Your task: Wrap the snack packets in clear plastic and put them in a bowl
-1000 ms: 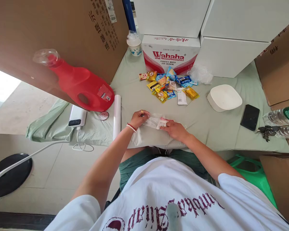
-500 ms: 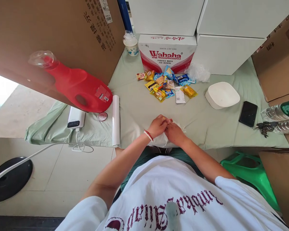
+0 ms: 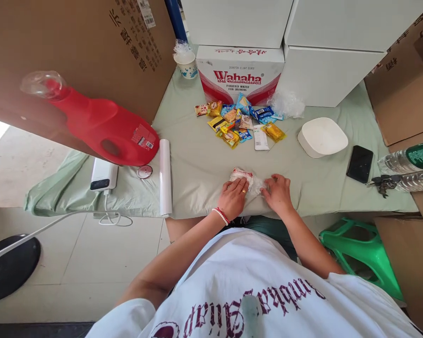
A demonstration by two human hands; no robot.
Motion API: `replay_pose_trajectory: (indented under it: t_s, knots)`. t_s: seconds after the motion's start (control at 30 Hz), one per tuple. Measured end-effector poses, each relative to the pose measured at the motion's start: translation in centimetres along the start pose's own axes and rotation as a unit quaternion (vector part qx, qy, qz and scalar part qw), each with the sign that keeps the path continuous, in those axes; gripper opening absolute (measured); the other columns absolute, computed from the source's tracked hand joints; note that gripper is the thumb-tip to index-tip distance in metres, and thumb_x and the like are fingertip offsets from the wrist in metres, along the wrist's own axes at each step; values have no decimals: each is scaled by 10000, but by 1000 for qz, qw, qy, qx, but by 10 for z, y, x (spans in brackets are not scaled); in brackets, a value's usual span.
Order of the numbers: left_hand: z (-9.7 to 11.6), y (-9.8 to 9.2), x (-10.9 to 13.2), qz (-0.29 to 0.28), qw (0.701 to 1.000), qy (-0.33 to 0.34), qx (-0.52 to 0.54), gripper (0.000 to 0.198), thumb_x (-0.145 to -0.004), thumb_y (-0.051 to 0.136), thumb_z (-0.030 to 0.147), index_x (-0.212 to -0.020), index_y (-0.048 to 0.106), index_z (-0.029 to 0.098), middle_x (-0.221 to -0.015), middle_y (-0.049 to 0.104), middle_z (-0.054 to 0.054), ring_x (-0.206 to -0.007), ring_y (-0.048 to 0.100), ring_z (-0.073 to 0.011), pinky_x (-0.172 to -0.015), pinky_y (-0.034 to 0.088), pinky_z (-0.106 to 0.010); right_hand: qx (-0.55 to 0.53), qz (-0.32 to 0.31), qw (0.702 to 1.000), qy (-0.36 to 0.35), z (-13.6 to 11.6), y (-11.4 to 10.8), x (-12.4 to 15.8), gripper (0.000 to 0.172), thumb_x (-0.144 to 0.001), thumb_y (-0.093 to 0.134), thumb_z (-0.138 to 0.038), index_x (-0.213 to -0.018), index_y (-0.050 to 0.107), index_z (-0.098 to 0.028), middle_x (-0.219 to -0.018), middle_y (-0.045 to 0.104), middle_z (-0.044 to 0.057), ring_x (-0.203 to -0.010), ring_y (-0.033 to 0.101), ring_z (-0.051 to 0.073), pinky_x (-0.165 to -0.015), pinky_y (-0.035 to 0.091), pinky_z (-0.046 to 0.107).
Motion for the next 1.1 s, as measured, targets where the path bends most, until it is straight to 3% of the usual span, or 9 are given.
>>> replay_pose_trajectory:
  t_s: [0.2,0.37,0.5,0.6,0.67,0.73,0.87,0.97,1.1]
  knots:
    - [6,8,0,4,1000,-4,-11,624,-912,516,138,-1532,513,201,-1616,504,-142,-1504,452,-306,-1205,356,-515,-81,-73,994,-17,-41,-4,-46,200,-991,502,-311,-1042,671,-218,-964,688,81,-884,628,230,-826,504,333]
    - [3,-2,6,-9,999,-25,29,484,-856,574,162,-1332,666,167,-1477,629,-182,-1508,443,-351,-1267,267,-599,-9,-176,983,-51,-99,25,-73,274,-1056,408,-240,-1110,670,-184,-1117,683,124,-957,645,236,-851,490,332]
    - [-27,-24,38,81,992,-78,60,426,-878,546,181,-1282,670,237,-1431,673,-126,-1510,432,-369,-1262,157,-704,-11,-183,979,-92,-114,43,-62,320,-1077,464,-341,-1267,627,-143,-1242,610,171,-1063,618,269,-955,501,386]
    - [-63,-37,59,165,975,-138,63,276,-908,548,202,-1128,702,267,-1217,768,-80,-1418,542,-337,-1272,169,-655,5,-154,977,-146,-115,47,-47,569,-968,684,-445,-1408,548,-109,-1292,570,205,-1193,541,336,-1092,444,484]
    - [-86,-36,64,186,963,-187,56,202,-899,561,207,-1029,705,263,-1129,777,-76,-1368,580,-350,-1256,196,-659,25,-142,976,-163,-114,49,-41,660,-919,751,-418,-1455,521,-110,-1301,567,215,-1211,513,357,-1116,426,515]
    - [-102,-29,64,188,958,-213,46,180,-885,564,199,-993,699,248,-1128,762,-97,-1334,600,-362,-1230,258,-650,26,-127,980,-150,-108,49,-41,572,-931,725,-334,-1438,552,-132,-1288,582,206,-1182,523,348,-1069,466,495]
    - [-108,-10,67,206,965,-162,-14,213,-906,540,172,-1062,683,200,-1159,732,-147,-1302,624,-338,-1122,429,-521,-93,-13,993,-76,-61,17,-64,340,-1024,490,-280,-1324,623,-190,-1228,651,160,-1138,586,298,-991,522,438]
    - [-104,-3,74,245,961,-109,-72,201,-917,537,145,-1063,670,183,-1099,743,-142,-1233,664,-316,-987,490,-433,-167,137,976,21,17,-43,-97,355,-1048,408,-350,-1311,603,-212,-1176,698,117,-1059,640,256,-980,530,420]
    - [-101,-1,77,269,953,-81,-115,202,-896,559,132,-1062,661,186,-1077,746,-133,-1182,683,-312,-938,480,-413,-78,278,944,158,133,-121,-151,370,-1001,466,-371,-1267,623,-167,-1132,698,129,-1035,652,253,-968,519,415]
Point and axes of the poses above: each hand's wrist, its own x-axis away from the middle knuckle, its own y-axis out of the palm, z = x × y, the point moved 3 cm from there along -x, towards the middle knuckle
